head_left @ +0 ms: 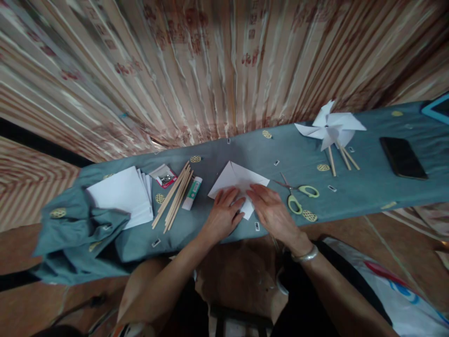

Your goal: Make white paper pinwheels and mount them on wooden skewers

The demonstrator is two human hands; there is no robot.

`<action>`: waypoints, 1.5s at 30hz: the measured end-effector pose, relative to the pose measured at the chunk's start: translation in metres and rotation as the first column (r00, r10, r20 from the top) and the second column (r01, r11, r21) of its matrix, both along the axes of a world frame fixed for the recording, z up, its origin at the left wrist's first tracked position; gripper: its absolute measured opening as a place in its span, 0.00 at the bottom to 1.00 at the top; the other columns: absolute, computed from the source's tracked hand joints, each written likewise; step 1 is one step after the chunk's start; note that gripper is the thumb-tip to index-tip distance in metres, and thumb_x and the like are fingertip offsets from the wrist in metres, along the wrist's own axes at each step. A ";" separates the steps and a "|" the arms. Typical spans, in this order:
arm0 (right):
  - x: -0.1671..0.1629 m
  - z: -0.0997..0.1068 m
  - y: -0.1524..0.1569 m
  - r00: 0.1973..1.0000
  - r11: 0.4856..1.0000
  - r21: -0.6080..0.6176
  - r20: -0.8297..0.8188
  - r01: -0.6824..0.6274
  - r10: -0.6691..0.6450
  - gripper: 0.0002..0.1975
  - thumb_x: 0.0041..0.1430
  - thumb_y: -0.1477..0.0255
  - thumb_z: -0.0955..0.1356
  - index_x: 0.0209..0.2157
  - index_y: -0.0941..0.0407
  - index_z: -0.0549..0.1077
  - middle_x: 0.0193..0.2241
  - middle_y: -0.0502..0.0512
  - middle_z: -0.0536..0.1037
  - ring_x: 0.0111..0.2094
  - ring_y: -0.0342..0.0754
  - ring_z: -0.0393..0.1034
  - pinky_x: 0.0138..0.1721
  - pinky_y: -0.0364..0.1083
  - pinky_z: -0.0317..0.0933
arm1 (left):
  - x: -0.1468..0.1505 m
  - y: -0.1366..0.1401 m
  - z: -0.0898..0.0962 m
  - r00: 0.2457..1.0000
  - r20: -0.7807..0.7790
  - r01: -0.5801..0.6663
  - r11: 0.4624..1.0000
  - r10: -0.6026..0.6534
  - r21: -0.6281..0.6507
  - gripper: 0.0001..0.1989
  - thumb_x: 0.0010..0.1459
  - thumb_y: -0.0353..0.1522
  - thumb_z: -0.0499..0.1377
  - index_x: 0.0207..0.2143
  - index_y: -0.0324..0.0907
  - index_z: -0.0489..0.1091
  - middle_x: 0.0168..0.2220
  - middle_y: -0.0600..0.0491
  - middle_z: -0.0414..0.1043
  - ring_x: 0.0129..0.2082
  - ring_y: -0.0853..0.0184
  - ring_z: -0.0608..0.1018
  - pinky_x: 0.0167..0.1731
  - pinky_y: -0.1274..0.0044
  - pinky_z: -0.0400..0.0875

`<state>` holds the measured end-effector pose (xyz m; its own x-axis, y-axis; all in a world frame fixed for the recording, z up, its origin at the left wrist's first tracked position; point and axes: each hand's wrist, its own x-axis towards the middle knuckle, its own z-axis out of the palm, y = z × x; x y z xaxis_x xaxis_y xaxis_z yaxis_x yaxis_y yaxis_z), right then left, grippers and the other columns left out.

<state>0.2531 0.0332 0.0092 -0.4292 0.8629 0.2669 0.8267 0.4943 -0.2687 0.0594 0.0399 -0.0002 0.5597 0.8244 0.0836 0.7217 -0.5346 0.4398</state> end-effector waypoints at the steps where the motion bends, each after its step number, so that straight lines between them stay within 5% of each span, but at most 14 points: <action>1: -0.007 -0.003 0.000 0.999 1.000 -0.011 0.030 -0.020 0.020 0.22 0.64 0.81 0.57 0.57 0.65 0.69 0.58 0.68 0.70 0.60 0.59 0.62 0.59 0.58 0.61 | 0.000 0.000 0.000 1.000 0.005 -0.002 1.000 0.002 0.001 0.19 0.63 0.33 0.56 0.56 0.40 0.68 0.63 0.38 0.62 0.67 0.52 0.59 0.65 0.54 0.53; 15: -0.004 -0.020 0.016 0.978 0.997 0.070 0.202 0.031 -0.045 0.22 0.64 0.80 0.59 0.58 0.70 0.66 0.57 0.71 0.71 0.58 0.60 0.63 0.57 0.57 0.61 | -0.007 0.000 -0.008 0.999 0.035 0.012 1.000 -0.011 -0.018 0.26 0.61 0.36 0.59 0.60 0.35 0.63 0.64 0.36 0.59 0.67 0.50 0.59 0.65 0.56 0.55; 21: -0.001 -0.023 0.018 0.984 0.985 0.172 0.170 0.022 -0.052 0.20 0.63 0.79 0.62 0.55 0.70 0.68 0.54 0.72 0.73 0.55 0.60 0.66 0.57 0.56 0.62 | -0.020 0.002 -0.010 1.000 0.008 0.024 1.000 -0.024 -0.007 0.26 0.63 0.39 0.57 0.60 0.35 0.62 0.64 0.37 0.60 0.68 0.53 0.57 0.65 0.57 0.54; 33: -0.002 -0.024 0.017 0.984 0.985 0.170 0.170 0.025 -0.054 0.20 0.64 0.79 0.61 0.56 0.71 0.68 0.54 0.72 0.73 0.56 0.59 0.65 0.57 0.55 0.62 | -0.053 -0.006 -0.003 0.991 -0.126 -0.032 0.996 0.043 0.087 0.25 0.66 0.39 0.54 0.60 0.36 0.63 0.64 0.43 0.63 0.67 0.56 0.60 0.67 0.59 0.50; 45: -0.003 -0.027 0.018 0.983 0.968 0.250 0.172 0.017 -0.062 0.18 0.65 0.78 0.62 0.53 0.70 0.70 0.52 0.71 0.75 0.53 0.59 0.68 0.55 0.54 0.64 | -0.069 -0.017 0.003 0.996 -0.063 -0.054 0.978 0.068 0.200 0.19 0.65 0.39 0.55 0.52 0.35 0.70 0.56 0.43 0.72 0.62 0.54 0.67 0.63 0.57 0.61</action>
<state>0.2503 0.0512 -0.0181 -0.4558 0.7969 0.3965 0.8701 0.4927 0.0100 -0.0096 0.0225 0.0028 0.5193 0.8280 0.2118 0.7802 -0.5604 0.2779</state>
